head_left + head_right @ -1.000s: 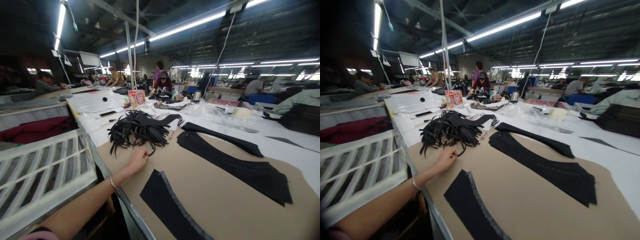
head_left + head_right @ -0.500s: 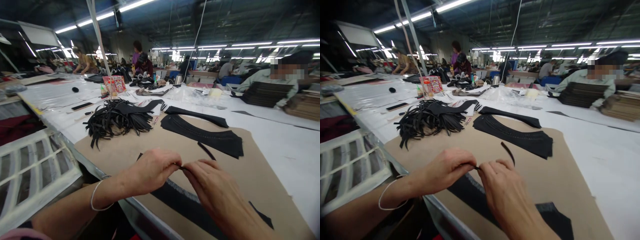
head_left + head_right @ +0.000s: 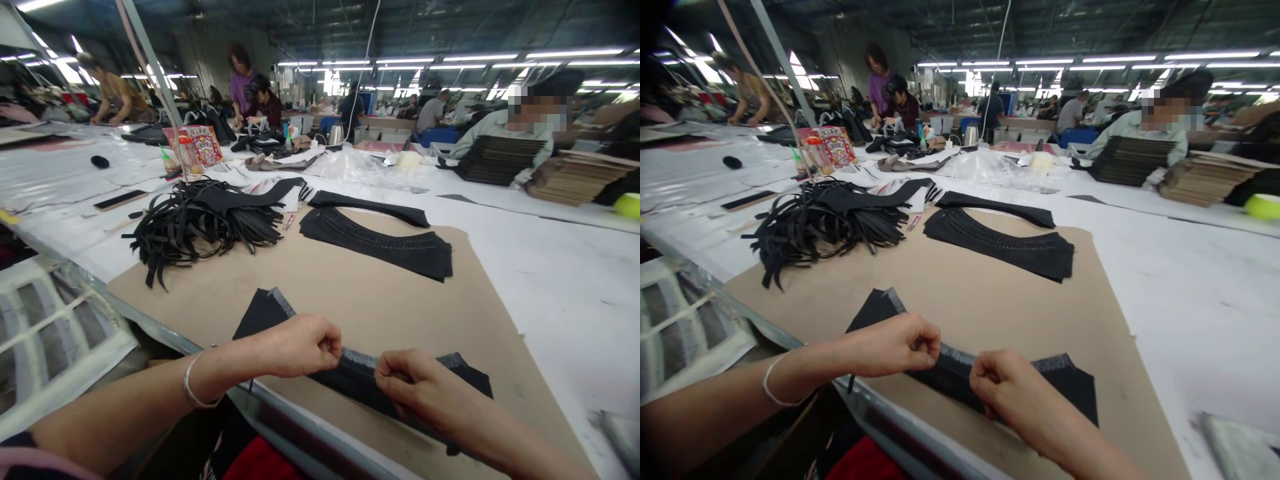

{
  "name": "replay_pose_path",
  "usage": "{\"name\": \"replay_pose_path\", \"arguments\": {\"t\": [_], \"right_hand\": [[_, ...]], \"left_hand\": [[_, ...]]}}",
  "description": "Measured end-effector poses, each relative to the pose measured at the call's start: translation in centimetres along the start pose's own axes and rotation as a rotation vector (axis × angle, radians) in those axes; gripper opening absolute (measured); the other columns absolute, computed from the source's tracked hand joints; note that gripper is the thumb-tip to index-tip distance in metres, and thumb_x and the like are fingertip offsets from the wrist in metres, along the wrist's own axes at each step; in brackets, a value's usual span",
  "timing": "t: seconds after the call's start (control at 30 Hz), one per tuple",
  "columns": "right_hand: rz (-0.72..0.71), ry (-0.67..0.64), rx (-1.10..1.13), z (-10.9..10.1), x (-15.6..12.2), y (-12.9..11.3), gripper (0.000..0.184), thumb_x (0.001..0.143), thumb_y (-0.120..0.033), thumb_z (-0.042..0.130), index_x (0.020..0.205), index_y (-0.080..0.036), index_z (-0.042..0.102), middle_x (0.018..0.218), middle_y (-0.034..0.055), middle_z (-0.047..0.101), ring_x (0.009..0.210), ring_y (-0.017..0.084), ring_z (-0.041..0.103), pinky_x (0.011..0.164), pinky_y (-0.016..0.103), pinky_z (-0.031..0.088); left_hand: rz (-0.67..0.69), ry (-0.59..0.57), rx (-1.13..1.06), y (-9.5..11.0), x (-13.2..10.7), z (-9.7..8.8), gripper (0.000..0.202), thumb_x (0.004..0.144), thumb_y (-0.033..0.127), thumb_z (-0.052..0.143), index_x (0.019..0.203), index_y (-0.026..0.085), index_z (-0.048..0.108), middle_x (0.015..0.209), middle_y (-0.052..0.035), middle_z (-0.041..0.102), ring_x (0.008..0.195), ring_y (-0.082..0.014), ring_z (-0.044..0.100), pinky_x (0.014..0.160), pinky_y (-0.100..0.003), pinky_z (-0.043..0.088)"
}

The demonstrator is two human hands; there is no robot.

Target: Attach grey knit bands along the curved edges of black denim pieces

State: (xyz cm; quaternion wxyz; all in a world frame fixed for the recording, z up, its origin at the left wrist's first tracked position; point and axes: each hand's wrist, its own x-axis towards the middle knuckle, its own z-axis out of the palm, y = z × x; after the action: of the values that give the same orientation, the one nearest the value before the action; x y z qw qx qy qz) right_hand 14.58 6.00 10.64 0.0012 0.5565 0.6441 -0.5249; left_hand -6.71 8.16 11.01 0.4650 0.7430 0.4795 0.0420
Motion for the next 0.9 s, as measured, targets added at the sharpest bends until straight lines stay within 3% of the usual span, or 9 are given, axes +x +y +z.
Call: {"name": "replay_pose_path", "arguments": {"t": [0.17,0.43,0.63,0.9], "right_hand": [[0.005,-0.002,0.094,0.4,0.5,0.5,0.013,0.078,-0.018,0.046,0.066,-0.018,0.052,0.051,-0.0056,0.047,0.043,0.006,0.032,0.045,0.020,0.022],[0.096,-0.097,0.241,0.5,0.6,1.6,0.007,0.076,-0.025,0.045,0.075,-0.021,0.051,0.053,-0.0075,0.046,0.036,0.005,0.023,0.037,0.021,0.012],[-0.009,0.079,-0.006,0.8,0.9,2.1,0.017,0.077,-0.023,0.048,0.061,-0.018,0.049,0.049,-0.0047,0.045,0.048,0.008,0.037,0.047,0.022,0.023],[0.053,0.251,-0.331,0.5,1.5,1.4,0.021,0.081,-0.023,0.045,0.061,-0.020,0.052,0.059,0.0001,0.055,0.057,0.012,0.046,0.054,0.026,0.025]], "left_hand": [[-0.047,-0.040,-0.066,-1.1,1.0,0.8,0.015,0.066,0.017,0.053,0.076,0.015,0.065,0.057,0.0044,0.054,0.052,-0.0101,0.047,0.047,-0.019,0.031],[-0.071,-0.119,-0.170,-1.6,1.5,0.9,0.018,0.065,0.018,0.051,0.078,0.016,0.063,0.056,0.0038,0.055,0.052,-0.0104,0.046,0.047,-0.020,0.032],[-0.068,-0.008,-0.018,-1.4,1.4,1.6,0.009,0.067,0.022,0.057,0.073,0.017,0.063,0.058,0.0039,0.056,0.053,-0.0105,0.049,0.047,-0.019,0.030],[-0.068,0.103,0.108,-1.3,2.7,1.8,0.008,0.068,0.019,0.055,0.069,0.019,0.063,0.058,0.0026,0.059,0.054,-0.0124,0.051,0.049,-0.022,0.029]]}}
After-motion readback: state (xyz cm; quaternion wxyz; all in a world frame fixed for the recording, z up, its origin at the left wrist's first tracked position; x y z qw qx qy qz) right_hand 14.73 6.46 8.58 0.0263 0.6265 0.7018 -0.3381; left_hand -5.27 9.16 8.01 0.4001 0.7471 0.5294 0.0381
